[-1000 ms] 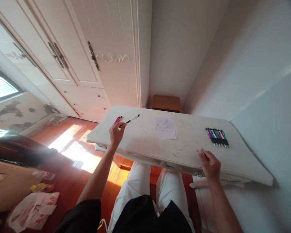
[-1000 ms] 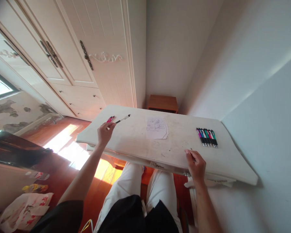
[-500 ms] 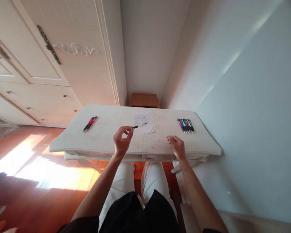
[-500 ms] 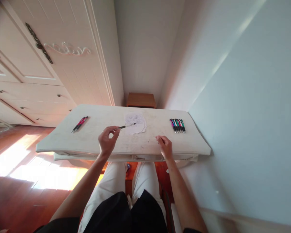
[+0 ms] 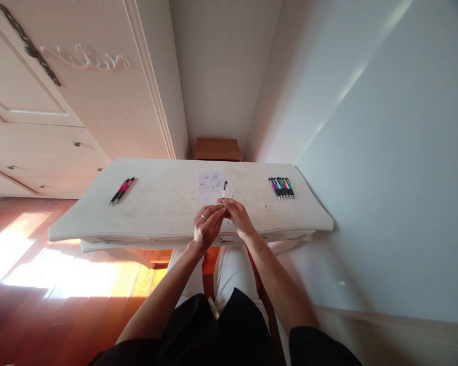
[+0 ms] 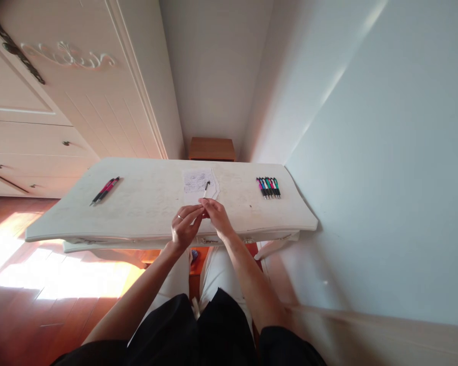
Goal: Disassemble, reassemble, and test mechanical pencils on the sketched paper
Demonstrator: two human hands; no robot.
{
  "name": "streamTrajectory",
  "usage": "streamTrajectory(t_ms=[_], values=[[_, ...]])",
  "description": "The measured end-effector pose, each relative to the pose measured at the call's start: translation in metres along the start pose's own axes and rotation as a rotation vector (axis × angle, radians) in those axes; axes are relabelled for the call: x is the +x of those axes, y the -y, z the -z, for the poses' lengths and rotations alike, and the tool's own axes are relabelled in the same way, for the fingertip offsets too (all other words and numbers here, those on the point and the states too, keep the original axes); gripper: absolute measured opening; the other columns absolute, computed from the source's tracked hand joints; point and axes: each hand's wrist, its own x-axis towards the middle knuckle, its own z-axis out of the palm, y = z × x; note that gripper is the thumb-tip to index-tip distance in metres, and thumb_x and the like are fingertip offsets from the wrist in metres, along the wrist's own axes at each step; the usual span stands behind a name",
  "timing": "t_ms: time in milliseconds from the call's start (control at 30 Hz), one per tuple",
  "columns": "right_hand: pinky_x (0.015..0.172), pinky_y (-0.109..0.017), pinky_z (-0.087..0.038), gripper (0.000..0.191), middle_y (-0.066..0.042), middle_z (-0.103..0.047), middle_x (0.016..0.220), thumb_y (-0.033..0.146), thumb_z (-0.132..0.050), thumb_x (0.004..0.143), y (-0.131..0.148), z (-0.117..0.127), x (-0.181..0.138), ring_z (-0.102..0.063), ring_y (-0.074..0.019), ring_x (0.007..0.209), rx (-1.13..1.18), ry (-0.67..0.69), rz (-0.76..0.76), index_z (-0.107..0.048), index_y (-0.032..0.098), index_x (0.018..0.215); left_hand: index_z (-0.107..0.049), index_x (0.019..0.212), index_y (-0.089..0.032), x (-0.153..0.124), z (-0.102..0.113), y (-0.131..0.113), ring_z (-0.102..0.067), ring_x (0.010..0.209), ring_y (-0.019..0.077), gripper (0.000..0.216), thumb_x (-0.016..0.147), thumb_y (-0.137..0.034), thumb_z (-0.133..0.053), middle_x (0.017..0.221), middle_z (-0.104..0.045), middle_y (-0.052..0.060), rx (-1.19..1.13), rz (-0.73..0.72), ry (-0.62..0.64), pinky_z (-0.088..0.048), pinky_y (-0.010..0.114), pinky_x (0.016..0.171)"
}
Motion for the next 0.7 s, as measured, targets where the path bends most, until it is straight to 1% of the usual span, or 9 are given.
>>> streamTrajectory(t_ms=[133, 200, 267, 400, 467, 533, 567, 633, 700], values=[[0.059, -0.023, -0.049, 0.039, -0.001, -0.063, 0.071, 0.049, -0.067, 0.073, 0.004, 0.004, 0.005, -0.058, -0.0116, 0.063, 0.018, -0.010, -0.037, -0.069, 0.018, 0.097, -0.058, 0.119, -0.022, -0.004, 0.001, 0.004, -0.064, 0.102, 0.0206, 0.031, 0.089, -0.019, -0.052, 0.107, -0.069, 0.010, 0.010, -0.008, 0.108, -0.052, 0.039, 0.089], [0.054, -0.021, -0.046, 0.040, 0.000, -0.062, 0.070, 0.048, -0.067, 0.073, 0.006, 0.013, 0.008, -0.057, -0.0107, 0.061, -0.049, 0.024, -0.030, -0.068, 0.018, 0.100, -0.056, 0.121, -0.022, -0.001, 0.006, 0.006, -0.061, 0.107, 0.0219, 0.034, 0.087, -0.019, -0.055, 0.112, -0.067, 0.011, 0.028, -0.032, 0.150, -0.050, 0.040, 0.092], [0.049, -0.019, -0.041, 0.040, 0.001, -0.061, 0.068, 0.047, -0.065, 0.075, 0.006, 0.024, 0.014, -0.053, -0.0087, 0.056, -0.146, 0.064, -0.005, -0.069, 0.017, 0.101, -0.055, 0.122, -0.023, 0.006, 0.012, 0.012, -0.058, 0.112, 0.0235, 0.037, 0.085, -0.020, -0.059, 0.118, -0.063, 0.011, 0.054, -0.022, 0.153, -0.048, 0.042, 0.094], [0.043, -0.020, -0.034, 0.042, 0.005, -0.053, 0.059, 0.045, -0.068, 0.073, 0.006, 0.046, 0.031, -0.042, -0.0061, 0.046, -0.303, 0.066, 0.037, -0.070, 0.016, 0.103, -0.040, 0.138, -0.023, 0.031, 0.023, 0.039, -0.047, 0.125, 0.0269, 0.058, 0.084, -0.028, -0.062, 0.134, -0.050, 0.015, 0.080, 0.121, 0.124, -0.045, 0.046, 0.098], [0.044, -0.021, -0.034, 0.042, 0.005, -0.054, 0.058, 0.044, -0.071, 0.070, 0.006, 0.053, 0.043, -0.042, -0.0068, 0.047, -0.345, 0.072, 0.050, -0.071, 0.014, 0.100, -0.039, 0.140, -0.024, 0.044, 0.024, 0.059, -0.041, 0.130, 0.0283, 0.065, 0.082, -0.034, -0.065, 0.139, -0.045, 0.015, 0.089, 0.128, 0.209, -0.042, 0.047, 0.102], [0.045, -0.021, -0.035, 0.039, 0.004, -0.056, 0.058, 0.043, -0.074, 0.067, 0.006, 0.055, 0.057, -0.043, -0.0070, 0.047, -0.357, 0.049, 0.070, -0.071, 0.014, 0.092, -0.044, 0.137, -0.026, 0.053, 0.022, 0.080, -0.045, 0.127, 0.0273, 0.062, 0.080, -0.037, -0.067, 0.135, -0.050, 0.012, 0.053, 0.094, 0.383, -0.041, 0.045, 0.103], [0.045, -0.021, -0.035, 0.037, 0.004, -0.058, 0.058, 0.043, -0.075, 0.065, 0.006, 0.055, 0.064, -0.044, -0.0071, 0.046, -0.355, 0.039, 0.076, -0.071, 0.014, 0.088, -0.048, 0.133, -0.027, 0.057, 0.021, 0.090, -0.049, 0.123, 0.0262, 0.057, 0.081, -0.038, -0.067, 0.132, -0.053, 0.011, 0.030, 0.093, 0.428, -0.044, 0.043, 0.101], [0.044, -0.021, -0.036, 0.034, 0.002, -0.060, 0.060, 0.043, -0.077, 0.063, 0.007, 0.053, 0.079, -0.045, -0.0074, 0.046, -0.341, 0.040, 0.082, -0.069, 0.015, 0.081, -0.058, 0.123, -0.027, 0.063, 0.018, 0.107, -0.059, 0.108, 0.0236, 0.042, 0.083, -0.038, -0.064, 0.122, -0.058, 0.009, 0.011, 0.139, 0.426, -0.051, 0.038, 0.089], [0.045, -0.021, -0.038, 0.033, 0.002, -0.061, 0.061, 0.043, -0.078, 0.063, 0.007, 0.051, 0.093, -0.046, -0.0076, 0.047, -0.319, 0.055, 0.101, -0.069, 0.015, 0.077, -0.062, 0.117, -0.026, 0.068, 0.015, 0.120, -0.063, 0.090, 0.0201, 0.034, 0.085, -0.037, -0.061, 0.103, -0.064, 0.007, 0.026, 0.193, 0.377, -0.053, 0.033, 0.076]])
